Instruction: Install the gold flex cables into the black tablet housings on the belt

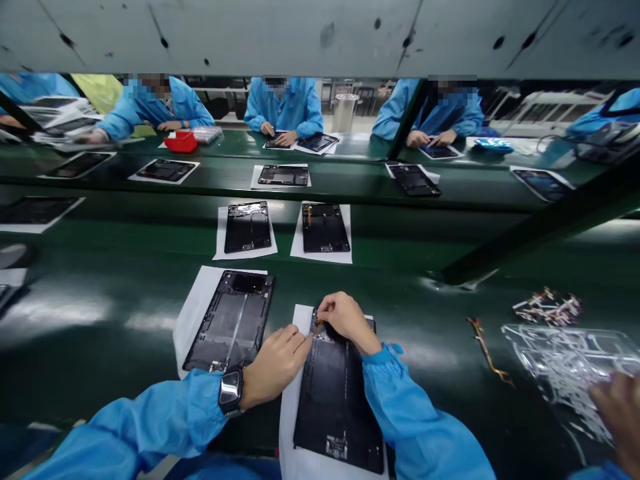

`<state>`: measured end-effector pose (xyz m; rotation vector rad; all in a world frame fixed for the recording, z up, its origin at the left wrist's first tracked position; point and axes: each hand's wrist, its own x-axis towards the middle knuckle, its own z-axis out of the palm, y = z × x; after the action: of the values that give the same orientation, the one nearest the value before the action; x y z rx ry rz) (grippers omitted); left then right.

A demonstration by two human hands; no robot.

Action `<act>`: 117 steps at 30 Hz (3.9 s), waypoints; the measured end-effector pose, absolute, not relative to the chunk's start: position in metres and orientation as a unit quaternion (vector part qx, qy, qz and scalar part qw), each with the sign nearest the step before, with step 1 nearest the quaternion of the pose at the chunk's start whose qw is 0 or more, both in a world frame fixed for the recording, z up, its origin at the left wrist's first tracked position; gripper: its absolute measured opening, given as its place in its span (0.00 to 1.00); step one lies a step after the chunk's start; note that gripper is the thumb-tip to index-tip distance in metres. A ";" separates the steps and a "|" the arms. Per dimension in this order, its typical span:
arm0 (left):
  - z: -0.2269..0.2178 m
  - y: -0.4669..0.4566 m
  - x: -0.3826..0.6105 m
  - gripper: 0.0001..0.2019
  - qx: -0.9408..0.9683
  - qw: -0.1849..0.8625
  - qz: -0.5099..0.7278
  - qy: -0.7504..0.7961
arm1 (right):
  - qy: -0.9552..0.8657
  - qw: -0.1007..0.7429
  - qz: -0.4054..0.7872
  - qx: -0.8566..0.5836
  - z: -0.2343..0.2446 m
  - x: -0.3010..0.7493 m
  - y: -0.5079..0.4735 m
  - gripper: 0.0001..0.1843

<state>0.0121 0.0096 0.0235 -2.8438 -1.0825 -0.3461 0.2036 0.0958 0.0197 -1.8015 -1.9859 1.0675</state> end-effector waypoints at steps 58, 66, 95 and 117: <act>-0.003 0.008 0.006 0.10 -0.930 -0.096 -0.244 -0.258 | -0.783 -0.012 0.226 -0.580 0.029 0.218 0.099 0.15; -0.006 0.007 0.007 0.11 -0.943 -0.078 -0.217 -0.239 | -0.780 -0.011 0.227 -0.583 0.030 0.219 0.098 0.15; -0.003 0.011 0.008 0.12 -0.962 -0.073 -0.147 -0.216 | -0.783 0.016 0.200 -0.589 0.038 0.222 0.092 0.11; -0.005 0.022 0.012 0.09 -0.919 -0.211 -0.223 -0.248 | -0.818 0.286 0.074 -0.493 0.006 0.195 -0.041 0.09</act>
<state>0.0118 0.0219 -0.0055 -3.3527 -0.9040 -0.8132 0.1953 -0.0410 0.0062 -1.3190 -2.1879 0.1983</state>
